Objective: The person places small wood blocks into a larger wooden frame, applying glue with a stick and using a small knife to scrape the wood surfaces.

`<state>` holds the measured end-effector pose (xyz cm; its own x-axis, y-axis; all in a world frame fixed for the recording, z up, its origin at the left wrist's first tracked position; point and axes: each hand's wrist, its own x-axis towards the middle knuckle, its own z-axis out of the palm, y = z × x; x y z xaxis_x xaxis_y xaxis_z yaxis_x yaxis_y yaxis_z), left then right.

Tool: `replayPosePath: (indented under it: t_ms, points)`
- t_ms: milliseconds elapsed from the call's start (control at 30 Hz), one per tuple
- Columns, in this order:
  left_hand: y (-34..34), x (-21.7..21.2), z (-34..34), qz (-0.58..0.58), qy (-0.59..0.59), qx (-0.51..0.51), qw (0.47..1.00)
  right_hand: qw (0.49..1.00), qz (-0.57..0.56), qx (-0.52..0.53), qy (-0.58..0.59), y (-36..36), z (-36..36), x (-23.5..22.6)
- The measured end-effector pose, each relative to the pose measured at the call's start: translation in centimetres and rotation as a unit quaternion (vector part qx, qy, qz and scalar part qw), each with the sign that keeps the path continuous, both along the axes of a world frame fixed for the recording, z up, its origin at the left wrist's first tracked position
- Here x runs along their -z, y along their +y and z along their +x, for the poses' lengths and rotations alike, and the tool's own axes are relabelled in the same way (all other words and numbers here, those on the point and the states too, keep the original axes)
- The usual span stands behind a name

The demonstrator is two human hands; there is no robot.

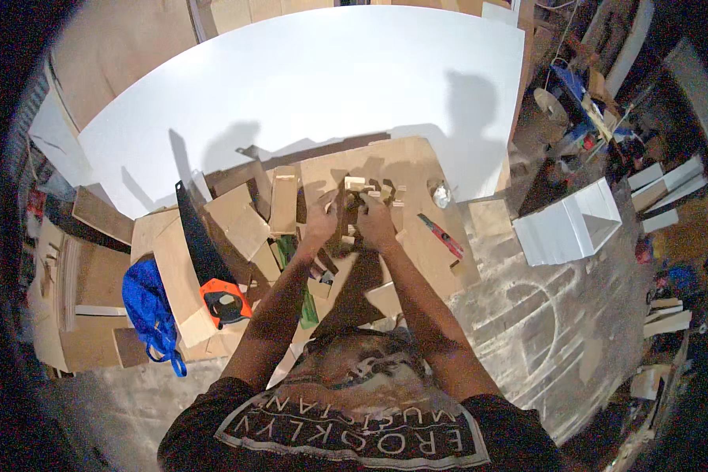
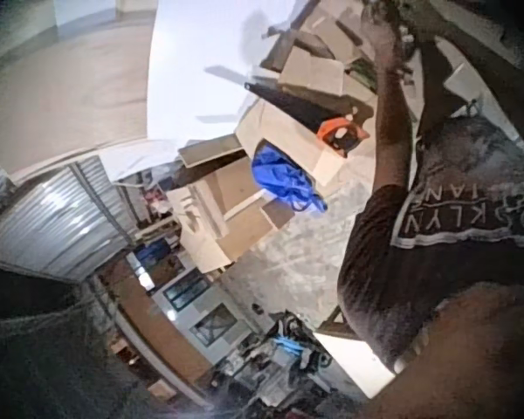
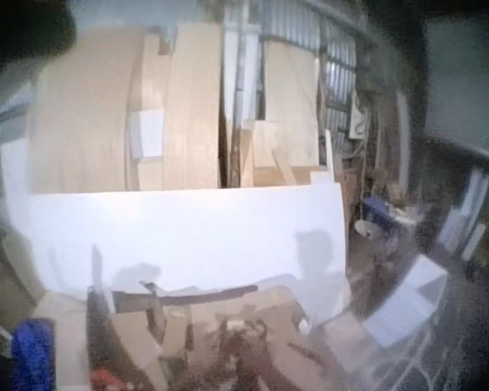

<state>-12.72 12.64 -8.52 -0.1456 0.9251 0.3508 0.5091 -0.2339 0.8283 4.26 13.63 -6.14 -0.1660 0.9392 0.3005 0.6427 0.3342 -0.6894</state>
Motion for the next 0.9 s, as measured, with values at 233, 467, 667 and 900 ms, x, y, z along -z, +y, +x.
replayPosePath:
  t_ms: [233,467,667,900]
  points:
    - [1.1,0.4,1.4,-0.021,-0.031,0.016,0.999,0.996,-0.085,0.019,-0.018,0.8,-2.0,0.0]
    - [1.3,0.3,2.2,-0.017,-0.054,0.029,0.998,0.979,-0.189,0.028,-0.075,1.9,-2.4,-0.1]
    - [1.7,1.0,1.7,-0.015,-0.055,0.022,0.998,0.975,-0.208,0.03,-0.069,2.2,-3.3,0.2]
    - [2.0,1.2,2.2,-0.042,-0.087,0.031,0.995,0.976,-0.2,0.032,-0.075,2.2,-3.1,0.1]
